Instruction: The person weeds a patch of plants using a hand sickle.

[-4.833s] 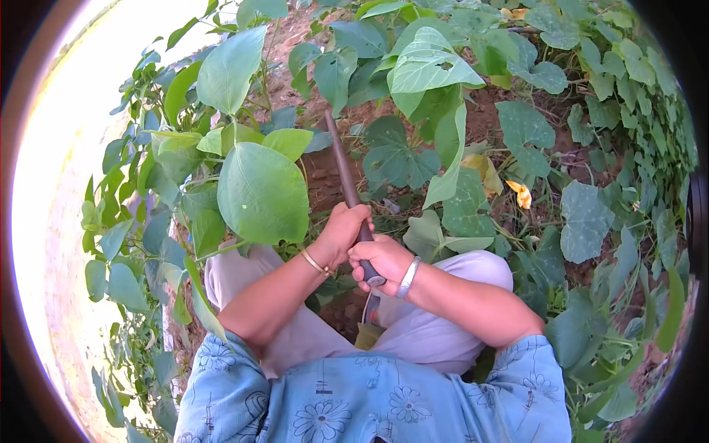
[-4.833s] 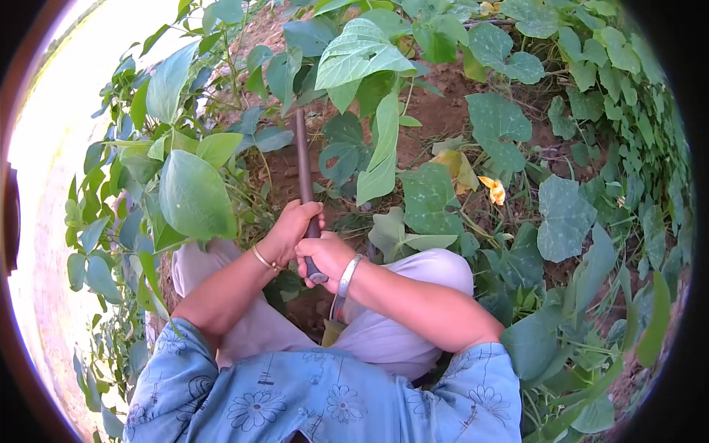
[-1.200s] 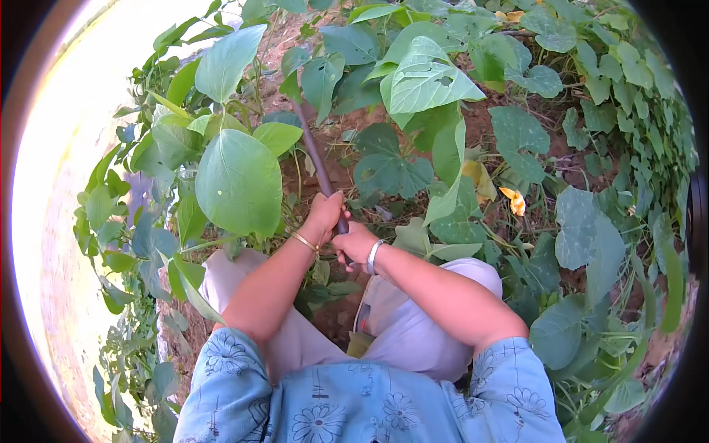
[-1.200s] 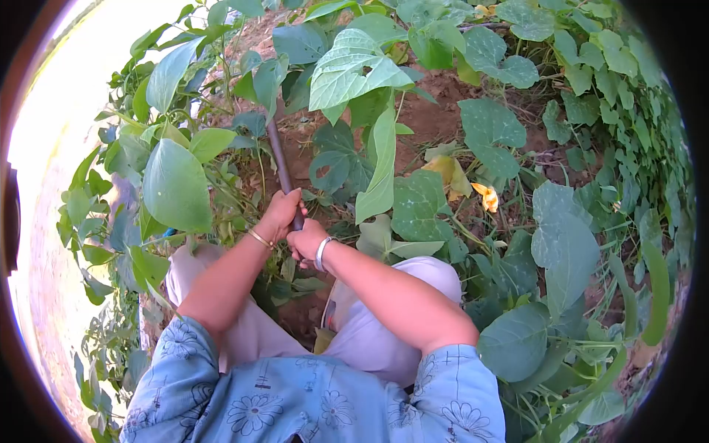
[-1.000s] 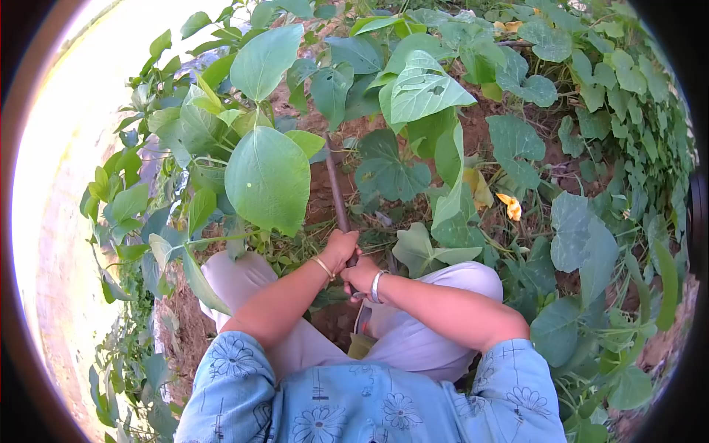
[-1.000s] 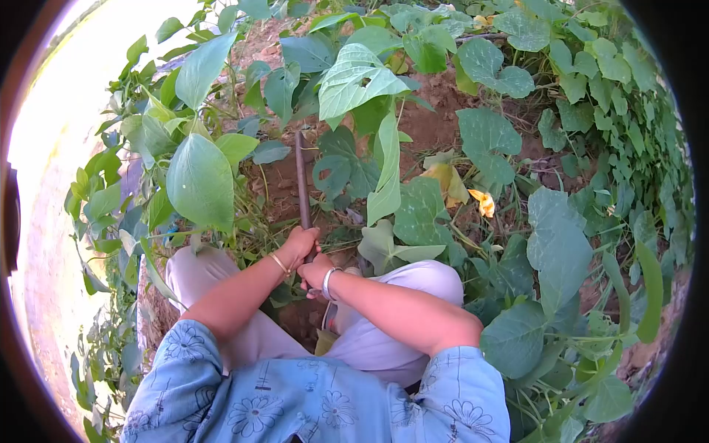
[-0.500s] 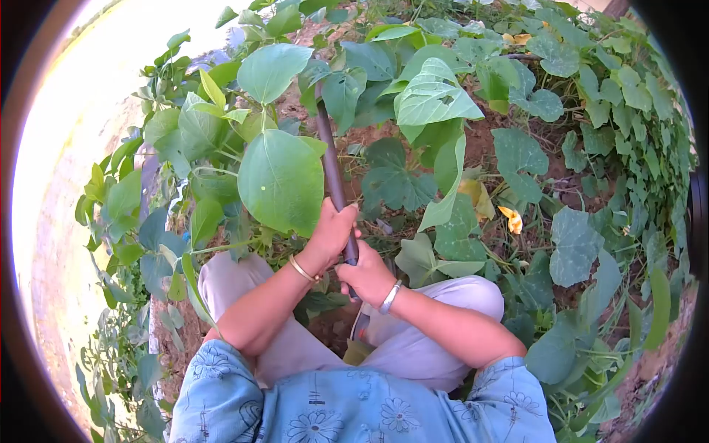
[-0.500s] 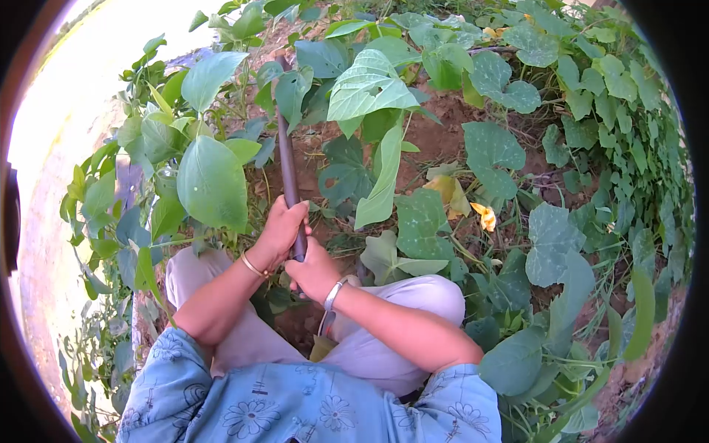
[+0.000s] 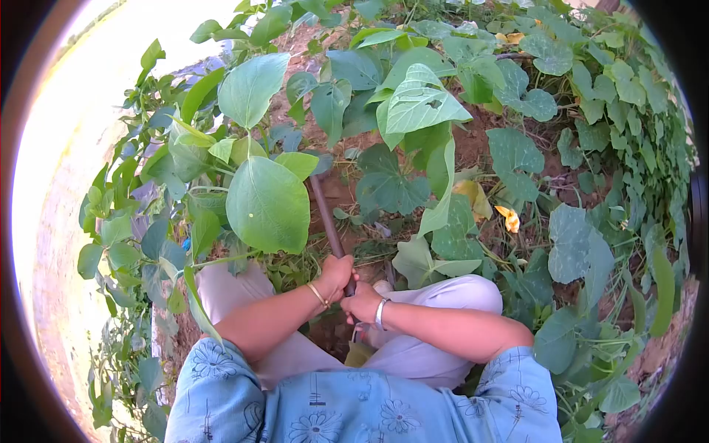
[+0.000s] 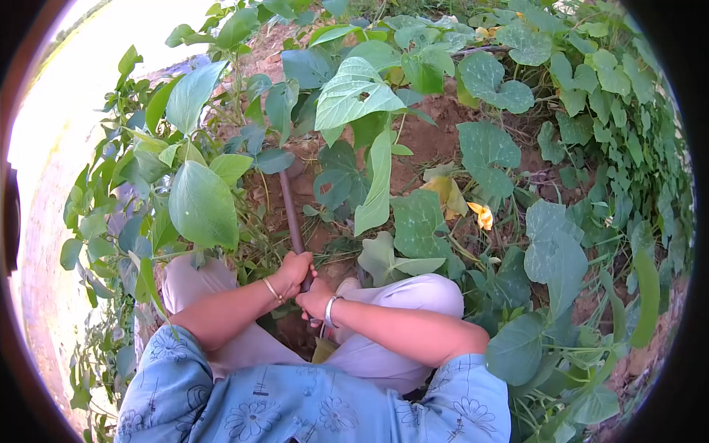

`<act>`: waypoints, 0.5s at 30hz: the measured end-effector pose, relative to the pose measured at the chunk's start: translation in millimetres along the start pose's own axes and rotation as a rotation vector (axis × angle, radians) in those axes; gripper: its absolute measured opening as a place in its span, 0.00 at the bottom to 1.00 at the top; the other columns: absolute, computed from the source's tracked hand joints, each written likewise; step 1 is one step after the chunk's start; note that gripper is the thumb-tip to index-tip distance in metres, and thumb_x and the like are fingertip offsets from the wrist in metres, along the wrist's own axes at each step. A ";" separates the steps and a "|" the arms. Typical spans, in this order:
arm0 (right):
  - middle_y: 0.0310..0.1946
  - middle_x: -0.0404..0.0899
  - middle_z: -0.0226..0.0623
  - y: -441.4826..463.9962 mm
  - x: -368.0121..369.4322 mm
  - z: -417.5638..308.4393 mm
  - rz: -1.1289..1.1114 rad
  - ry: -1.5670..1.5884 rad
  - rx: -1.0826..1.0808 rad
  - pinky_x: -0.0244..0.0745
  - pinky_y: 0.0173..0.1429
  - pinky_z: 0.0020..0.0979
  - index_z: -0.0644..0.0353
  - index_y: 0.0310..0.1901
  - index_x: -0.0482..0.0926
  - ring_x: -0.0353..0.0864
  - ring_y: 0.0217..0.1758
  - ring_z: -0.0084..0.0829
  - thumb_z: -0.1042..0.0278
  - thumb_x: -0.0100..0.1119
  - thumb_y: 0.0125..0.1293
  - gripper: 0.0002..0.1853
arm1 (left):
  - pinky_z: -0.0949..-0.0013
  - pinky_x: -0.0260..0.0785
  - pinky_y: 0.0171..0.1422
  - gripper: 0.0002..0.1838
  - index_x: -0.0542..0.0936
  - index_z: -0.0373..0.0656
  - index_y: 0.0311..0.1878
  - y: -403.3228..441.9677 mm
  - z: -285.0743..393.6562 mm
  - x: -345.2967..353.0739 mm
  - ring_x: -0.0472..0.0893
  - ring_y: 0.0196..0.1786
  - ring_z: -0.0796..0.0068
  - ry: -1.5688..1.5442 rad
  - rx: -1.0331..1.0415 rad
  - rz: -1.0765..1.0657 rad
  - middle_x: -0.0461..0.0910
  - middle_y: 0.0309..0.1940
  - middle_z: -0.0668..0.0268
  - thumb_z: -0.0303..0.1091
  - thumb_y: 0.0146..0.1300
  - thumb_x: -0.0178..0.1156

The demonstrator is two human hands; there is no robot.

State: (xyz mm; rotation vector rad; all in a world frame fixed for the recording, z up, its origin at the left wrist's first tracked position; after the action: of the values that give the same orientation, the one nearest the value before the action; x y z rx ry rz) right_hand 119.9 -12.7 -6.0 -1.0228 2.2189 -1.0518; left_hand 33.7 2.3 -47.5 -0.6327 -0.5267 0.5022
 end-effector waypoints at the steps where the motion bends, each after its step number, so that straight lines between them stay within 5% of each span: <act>1: 0.17 0.67 0.32 -3.4 0.6 4.2 -0.010 -0.038 -0.003 0.67 0.13 0.29 0.61 0.28 0.66 0.71 0.16 0.25 0.72 0.50 0.48 0.06 | 0.72 0.62 0.18 0.06 0.66 0.38 0.21 -9.8 -2.0 1.0 0.67 0.15 0.76 -0.027 -0.020 -0.005 0.65 0.14 0.66 0.29 0.51 0.47; 15: 0.17 0.65 0.31 -45.4 -0.3 -51.4 -0.202 0.337 -0.161 0.62 0.11 0.26 0.61 0.28 0.66 0.68 0.15 0.23 0.73 0.50 0.51 0.04 | 0.72 0.61 0.19 0.07 0.67 0.39 0.21 -29.6 52.5 8.0 0.67 0.16 0.76 -0.118 0.100 -0.132 0.65 0.14 0.66 0.30 0.49 0.49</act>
State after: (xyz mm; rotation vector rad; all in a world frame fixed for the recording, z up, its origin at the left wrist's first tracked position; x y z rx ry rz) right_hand 104.6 -9.0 60.7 -1.2367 2.5447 -1.2247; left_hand 16.6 8.2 10.5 -0.4713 -0.6463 0.4402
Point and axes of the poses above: each hand's wrist, its own y-axis towards the middle knuckle, its own x-axis out of the palm, z = x × y, the point moved 4 cm from there along y, towards the middle knuckle
